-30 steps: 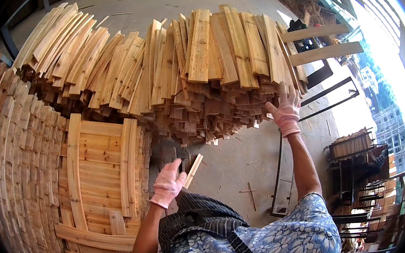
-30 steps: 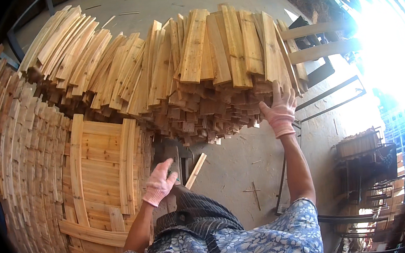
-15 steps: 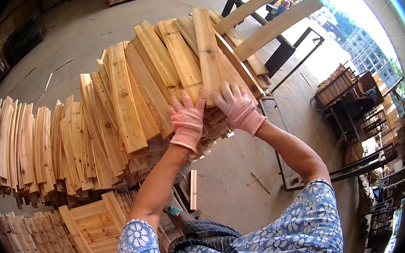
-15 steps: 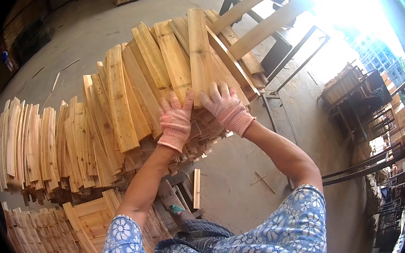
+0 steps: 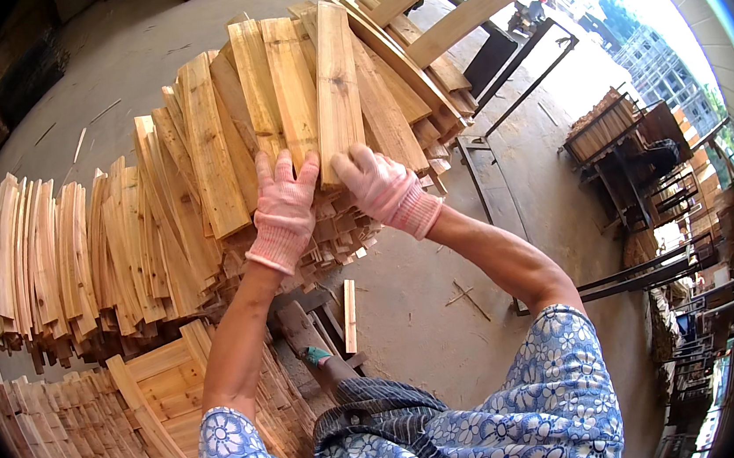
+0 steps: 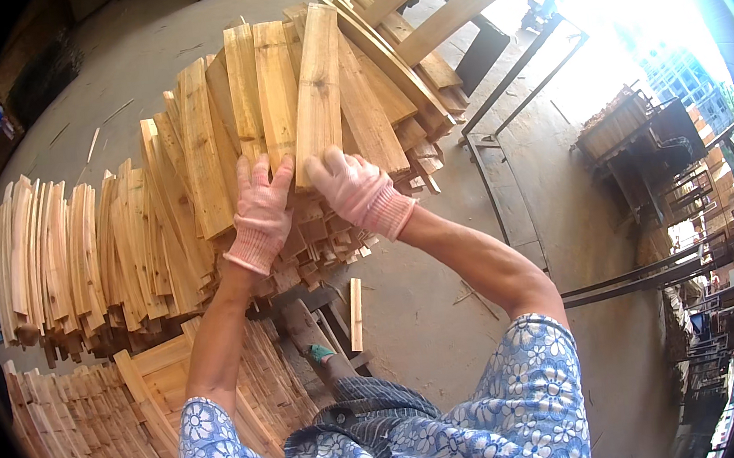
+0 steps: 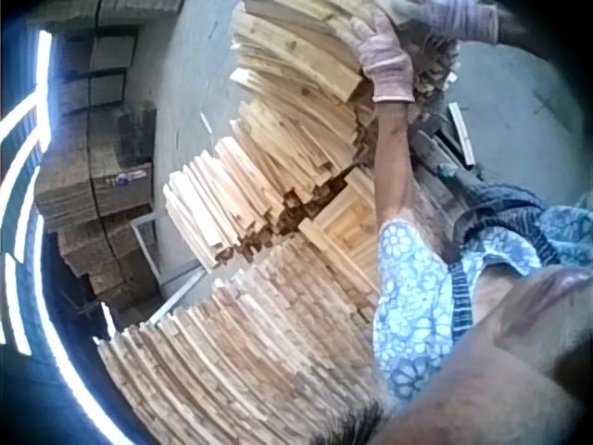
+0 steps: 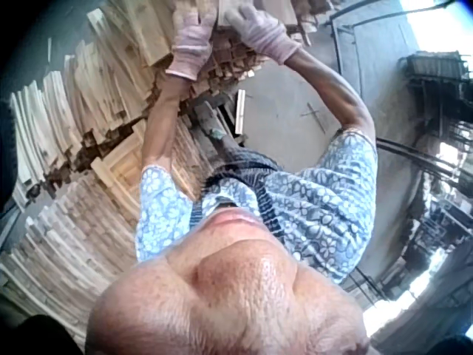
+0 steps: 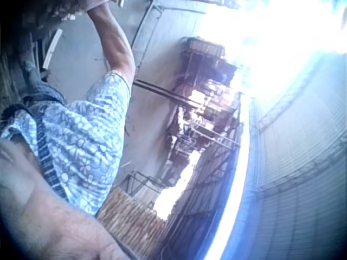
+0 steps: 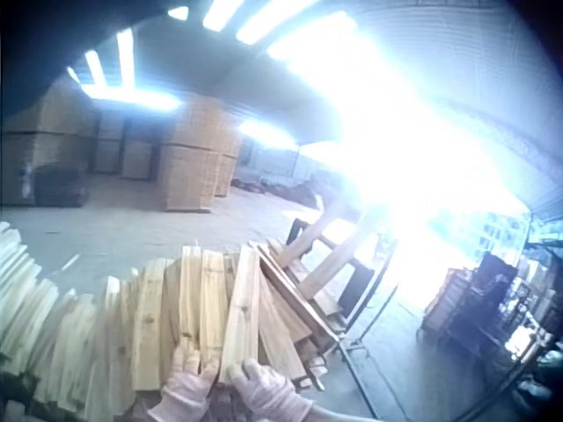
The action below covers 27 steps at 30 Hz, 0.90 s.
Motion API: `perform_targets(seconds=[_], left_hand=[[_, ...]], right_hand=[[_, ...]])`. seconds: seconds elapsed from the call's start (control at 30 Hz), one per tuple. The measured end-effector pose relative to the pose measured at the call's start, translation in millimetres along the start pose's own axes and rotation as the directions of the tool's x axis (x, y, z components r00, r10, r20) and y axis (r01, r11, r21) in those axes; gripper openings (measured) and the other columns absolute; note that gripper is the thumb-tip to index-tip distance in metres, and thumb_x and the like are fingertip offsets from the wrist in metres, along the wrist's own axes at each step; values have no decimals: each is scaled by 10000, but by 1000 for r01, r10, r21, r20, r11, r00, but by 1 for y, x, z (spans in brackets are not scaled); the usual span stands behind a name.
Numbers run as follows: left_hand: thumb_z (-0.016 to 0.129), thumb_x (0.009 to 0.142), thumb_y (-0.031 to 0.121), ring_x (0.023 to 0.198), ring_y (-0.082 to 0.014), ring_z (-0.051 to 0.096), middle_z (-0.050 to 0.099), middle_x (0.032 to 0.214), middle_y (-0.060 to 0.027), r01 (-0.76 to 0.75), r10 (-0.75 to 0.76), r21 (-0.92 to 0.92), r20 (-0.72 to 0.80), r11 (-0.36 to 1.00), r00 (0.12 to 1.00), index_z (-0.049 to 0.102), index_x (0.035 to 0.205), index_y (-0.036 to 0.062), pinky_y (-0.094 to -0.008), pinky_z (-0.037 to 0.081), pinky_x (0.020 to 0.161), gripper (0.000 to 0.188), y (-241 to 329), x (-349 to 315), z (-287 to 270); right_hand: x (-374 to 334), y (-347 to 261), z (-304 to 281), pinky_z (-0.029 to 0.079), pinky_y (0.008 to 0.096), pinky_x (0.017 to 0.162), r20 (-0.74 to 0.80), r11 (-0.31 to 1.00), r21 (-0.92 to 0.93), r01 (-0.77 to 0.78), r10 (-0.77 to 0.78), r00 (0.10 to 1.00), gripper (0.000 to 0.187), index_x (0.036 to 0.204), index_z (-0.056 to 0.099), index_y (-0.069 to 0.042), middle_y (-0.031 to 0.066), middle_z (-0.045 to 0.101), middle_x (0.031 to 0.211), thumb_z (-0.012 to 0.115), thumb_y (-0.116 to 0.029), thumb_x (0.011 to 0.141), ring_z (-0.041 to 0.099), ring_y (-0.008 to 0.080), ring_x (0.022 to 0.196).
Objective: The person stacks wooden planks in a lumber yard. They pick up planks from a pile and place them onto a growing stack, repeating this process continuously.
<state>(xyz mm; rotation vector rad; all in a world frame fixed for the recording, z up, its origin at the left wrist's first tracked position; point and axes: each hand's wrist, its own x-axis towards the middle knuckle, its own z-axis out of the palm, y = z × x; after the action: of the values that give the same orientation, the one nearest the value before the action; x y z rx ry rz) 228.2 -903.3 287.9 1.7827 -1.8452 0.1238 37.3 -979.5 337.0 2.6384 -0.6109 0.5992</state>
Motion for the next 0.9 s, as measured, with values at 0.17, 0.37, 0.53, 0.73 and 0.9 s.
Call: perform_targets(seconds=[0.17, 0.37, 0.53, 0.73, 0.9], left_hand=[[826, 770, 218, 1439, -581, 263, 335, 1522, -299, 139, -104, -227, 157, 964, 982, 441, 1505, 168, -582, 347, 1193, 831, 17, -55, -24], [802, 901, 352, 1236, -243, 554, 549, 1295, -153, 498, -635, -865, 353, 58, 687, 410, 1395, 21, -343, 472, 1028, 712, -21, -45, -26], [852, 810, 492, 1296, -381, 554, 544, 1396, -279, 767, -627, -639, 620, -54, 472, 272, 1528, 6, -462, 483, 1062, 1043, -4, 4, -50], [870, 822, 413, 1344, -329, 534, 534, 1460, -257, 862, -614, -507, 675, 15, 408, 220, 1609, 86, -430, 475, 1092, 1072, 26, -93, -49], [838, 884, 252, 1357, -202, 515, 549, 1458, -101, 545, -288, -681, 716, -489, 636, 252, 1603, 61, -351, 421, 1152, 947, 0, -193, 8]], right_hand=[[-34, -50, -37, 544, 459, 976, 120, 896, 403, -184, 147, 982, 635, 1382, 530, -57, 249, 536, 1259, 774, -200, 814, 597, 383, 1155], [19, -29, -53, 469, 469, 1096, 703, -306, 624, -719, 622, 345, 874, 1561, 338, -32, 221, 494, 1437, 784, -368, 889, 505, 347, 1359], [75, -53, -11, 495, 516, 1057, 488, 399, 183, -899, 757, 435, 955, 1603, 308, -161, 295, 451, 1464, 722, -574, 847, 520, 468, 1315], [-20, -104, -34, 442, 519, 1130, 561, 367, 369, -854, 644, 520, 964, 1632, 234, -169, 248, 438, 1484, 742, -470, 871, 490, 429, 1363], [-54, -103, -10, 512, 473, 1067, 867, -739, 431, -518, 179, 465, 863, 1608, 237, -135, 131, 484, 1462, 729, -329, 926, 553, 290, 1298]])
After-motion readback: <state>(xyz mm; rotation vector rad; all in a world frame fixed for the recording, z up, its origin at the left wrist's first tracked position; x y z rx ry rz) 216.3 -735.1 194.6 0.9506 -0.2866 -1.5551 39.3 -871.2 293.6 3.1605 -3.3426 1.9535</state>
